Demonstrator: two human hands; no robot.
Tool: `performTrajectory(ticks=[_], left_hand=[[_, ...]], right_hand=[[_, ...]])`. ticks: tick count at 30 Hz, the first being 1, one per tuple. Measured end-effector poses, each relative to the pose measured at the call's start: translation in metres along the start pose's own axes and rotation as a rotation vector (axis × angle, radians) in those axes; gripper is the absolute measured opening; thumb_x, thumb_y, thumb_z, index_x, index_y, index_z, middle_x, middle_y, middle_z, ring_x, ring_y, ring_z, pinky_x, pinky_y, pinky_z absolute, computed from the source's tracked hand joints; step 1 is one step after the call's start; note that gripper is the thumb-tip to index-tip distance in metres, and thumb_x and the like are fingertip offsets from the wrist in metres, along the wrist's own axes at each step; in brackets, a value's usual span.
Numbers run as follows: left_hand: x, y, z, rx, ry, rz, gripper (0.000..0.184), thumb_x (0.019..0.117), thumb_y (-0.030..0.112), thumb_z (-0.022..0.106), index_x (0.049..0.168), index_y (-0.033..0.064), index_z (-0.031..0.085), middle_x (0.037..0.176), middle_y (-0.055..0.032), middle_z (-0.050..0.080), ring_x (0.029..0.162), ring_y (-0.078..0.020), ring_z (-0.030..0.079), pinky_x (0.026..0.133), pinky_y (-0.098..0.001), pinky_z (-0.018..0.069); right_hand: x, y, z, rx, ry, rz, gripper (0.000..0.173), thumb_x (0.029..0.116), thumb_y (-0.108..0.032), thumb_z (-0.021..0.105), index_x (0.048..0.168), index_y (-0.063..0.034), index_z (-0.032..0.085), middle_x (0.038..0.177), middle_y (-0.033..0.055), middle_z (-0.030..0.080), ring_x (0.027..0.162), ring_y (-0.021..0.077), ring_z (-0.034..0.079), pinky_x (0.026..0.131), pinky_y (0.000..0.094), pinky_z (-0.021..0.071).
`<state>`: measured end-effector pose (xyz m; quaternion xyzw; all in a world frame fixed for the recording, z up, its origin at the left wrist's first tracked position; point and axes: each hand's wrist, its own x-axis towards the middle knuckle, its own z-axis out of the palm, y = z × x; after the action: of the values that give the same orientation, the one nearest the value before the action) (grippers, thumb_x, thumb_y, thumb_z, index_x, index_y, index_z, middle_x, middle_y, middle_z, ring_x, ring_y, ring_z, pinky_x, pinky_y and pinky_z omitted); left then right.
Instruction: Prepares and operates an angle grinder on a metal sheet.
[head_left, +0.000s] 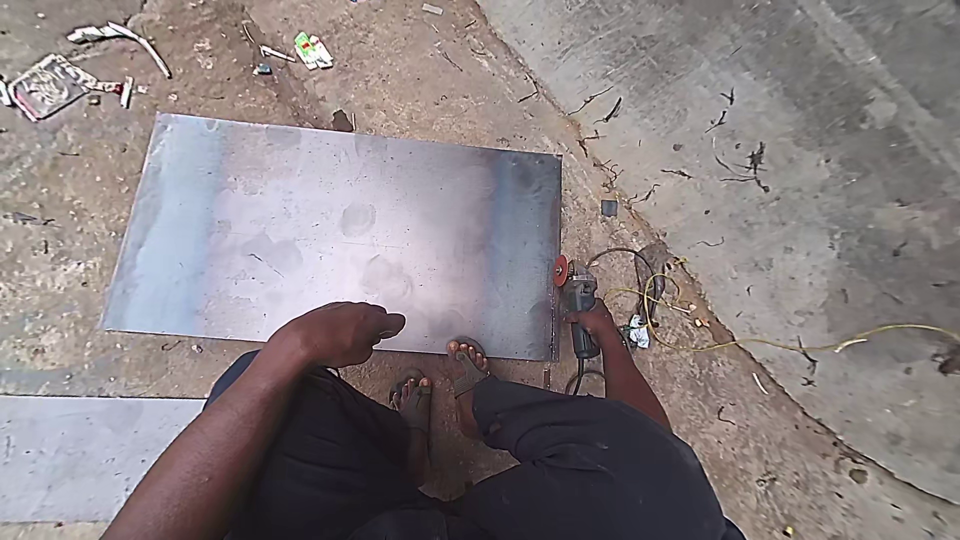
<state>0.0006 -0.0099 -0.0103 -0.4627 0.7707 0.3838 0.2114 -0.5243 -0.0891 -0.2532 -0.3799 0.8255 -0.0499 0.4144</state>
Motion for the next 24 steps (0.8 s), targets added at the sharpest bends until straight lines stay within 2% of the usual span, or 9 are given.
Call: performTrajectory(ticks=[19, 24], left_hand=[[-0.0052, -0.0082, 0.0017, -0.022, 0.008, -0.019, 0.014, 0.0947, 0.011, 0.064, 0.101, 0.0239, 0.065, 0.089, 0.0011, 0.063, 0.078, -0.0179, 0.064, 0.068, -0.0448, 0.0552], [-0.0048, -0.0081, 0.002, -0.002, -0.001, -0.027, 0.015, 0.0939, 0.01, 0.063, 0.101, 0.0238, 0.065, 0.09, 0.0009, 0.063, 0.079, -0.0187, 0.064, 0.068, -0.0451, 0.0549]], right_hand=[[-0.0023, -0.0034, 0.0014, -0.017, -0.001, 0.017, 0.093, 0.0652, -0.009, 0.088, 0.147, -0.0058, 0.044, 0.125, 0.0255, 0.064, 0.111, 0.0391, 0.065, 0.091, 0.0609, 0.0544], [-0.0032, -0.0034, 0.0025, 0.042, 0.002, 0.01, 0.091, 0.0636, -0.005, 0.088, 0.144, -0.0055, 0.045, 0.122, 0.0253, 0.064, 0.107, 0.038, 0.066, 0.087, 0.0597, 0.056]])
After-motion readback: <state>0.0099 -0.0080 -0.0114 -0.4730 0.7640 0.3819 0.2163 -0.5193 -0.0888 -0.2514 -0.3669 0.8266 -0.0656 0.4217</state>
